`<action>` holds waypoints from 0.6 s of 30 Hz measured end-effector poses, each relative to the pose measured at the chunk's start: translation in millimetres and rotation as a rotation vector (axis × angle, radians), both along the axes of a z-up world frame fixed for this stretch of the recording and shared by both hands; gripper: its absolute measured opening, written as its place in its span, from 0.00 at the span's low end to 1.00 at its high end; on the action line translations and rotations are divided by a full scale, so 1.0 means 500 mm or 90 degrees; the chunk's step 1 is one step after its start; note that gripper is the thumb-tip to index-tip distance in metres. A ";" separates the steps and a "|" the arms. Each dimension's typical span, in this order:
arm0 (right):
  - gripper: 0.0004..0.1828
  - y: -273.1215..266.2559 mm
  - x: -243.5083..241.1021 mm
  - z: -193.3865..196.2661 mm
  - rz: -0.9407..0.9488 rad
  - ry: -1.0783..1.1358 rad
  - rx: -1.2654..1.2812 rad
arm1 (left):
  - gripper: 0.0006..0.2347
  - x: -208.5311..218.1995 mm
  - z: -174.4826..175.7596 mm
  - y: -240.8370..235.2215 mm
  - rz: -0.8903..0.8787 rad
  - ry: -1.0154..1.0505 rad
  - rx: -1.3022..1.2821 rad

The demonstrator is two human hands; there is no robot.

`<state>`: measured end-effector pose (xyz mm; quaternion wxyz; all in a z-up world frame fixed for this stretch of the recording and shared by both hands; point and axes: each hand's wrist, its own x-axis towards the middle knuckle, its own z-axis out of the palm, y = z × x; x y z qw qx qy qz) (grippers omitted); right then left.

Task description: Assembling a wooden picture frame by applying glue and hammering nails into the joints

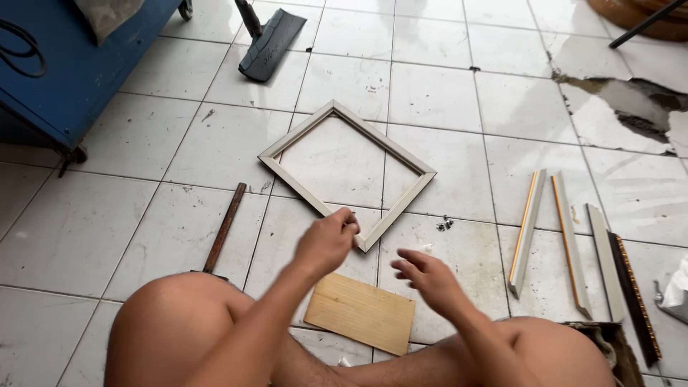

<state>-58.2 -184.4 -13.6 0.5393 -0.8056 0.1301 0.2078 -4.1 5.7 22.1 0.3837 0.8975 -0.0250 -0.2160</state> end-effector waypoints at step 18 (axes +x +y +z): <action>0.36 -0.251 -0.141 0.107 0.085 0.215 -0.577 | 0.29 -0.068 0.068 0.319 -0.124 0.153 0.554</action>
